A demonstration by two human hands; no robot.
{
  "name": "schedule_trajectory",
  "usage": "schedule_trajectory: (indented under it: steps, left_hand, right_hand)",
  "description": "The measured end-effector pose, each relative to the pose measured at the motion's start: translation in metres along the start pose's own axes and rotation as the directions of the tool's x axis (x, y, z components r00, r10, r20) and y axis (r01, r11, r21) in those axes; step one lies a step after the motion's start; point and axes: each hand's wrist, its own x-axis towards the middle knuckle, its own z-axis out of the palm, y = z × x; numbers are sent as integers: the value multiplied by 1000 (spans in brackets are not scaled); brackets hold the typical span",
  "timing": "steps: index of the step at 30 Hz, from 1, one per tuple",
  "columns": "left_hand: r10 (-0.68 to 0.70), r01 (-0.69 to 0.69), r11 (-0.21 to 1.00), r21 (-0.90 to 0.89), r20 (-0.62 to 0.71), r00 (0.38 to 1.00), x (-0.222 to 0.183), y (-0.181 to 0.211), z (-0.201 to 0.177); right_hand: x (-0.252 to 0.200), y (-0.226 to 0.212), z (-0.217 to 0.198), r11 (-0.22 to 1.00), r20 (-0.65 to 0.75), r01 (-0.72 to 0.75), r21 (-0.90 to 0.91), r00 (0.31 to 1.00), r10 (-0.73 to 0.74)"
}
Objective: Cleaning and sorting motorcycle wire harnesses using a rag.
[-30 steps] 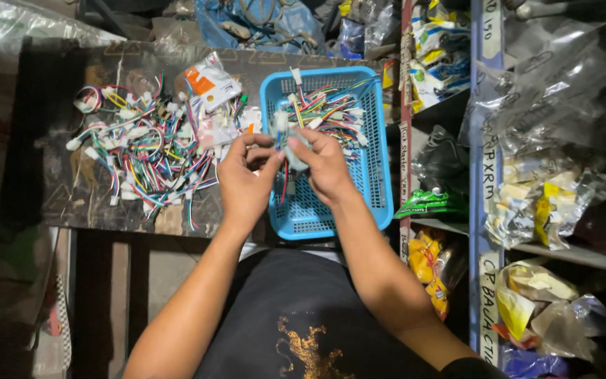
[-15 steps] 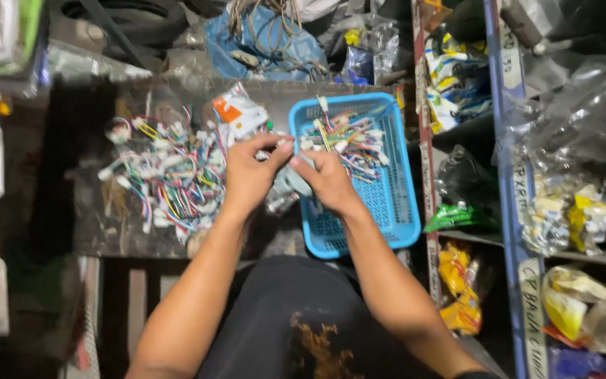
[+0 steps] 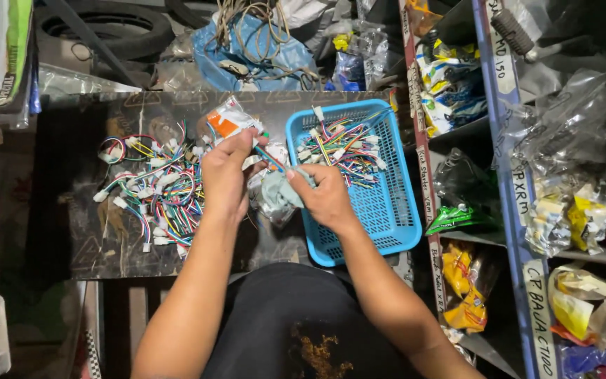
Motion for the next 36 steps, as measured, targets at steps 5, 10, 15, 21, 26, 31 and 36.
schedule_trajectory:
  steps: [5,10,15,21,26,31,36]
  left_hand:
    - [-3,1,998,68,30,1000,-4,-34,9]
    - [58,-58,996,63,3,998,-13,-31,25]
    - [171,-180,980,-80,-102,980,2,-24,12]
    - [228,-236,968,-86,-99,969,-9,-22,13]
    - [310,-304,947,106,-40,950,-14,-25,8]
    - [218,-261,880,398,150,964,-31,-47,26]
    - [64,-148,860,488,186,981,-36,-52,22]
  right_hand:
    - [2,-4,-4,999,-62,45,-9,997,-45]
    - [-2,-5,-6,995,-88,87,-49,992,-91]
    - [-2,10,-13,974,81,206,-95,977,-199]
    - [11,65,-21,966,-185,-56,252,977,105]
    - [12,21,-27,763,-298,-32,646,909,291]
    - [5,8,-18,698,-217,20,715,957,195]
    - [1,21,-30,916,-118,6,401,992,45]
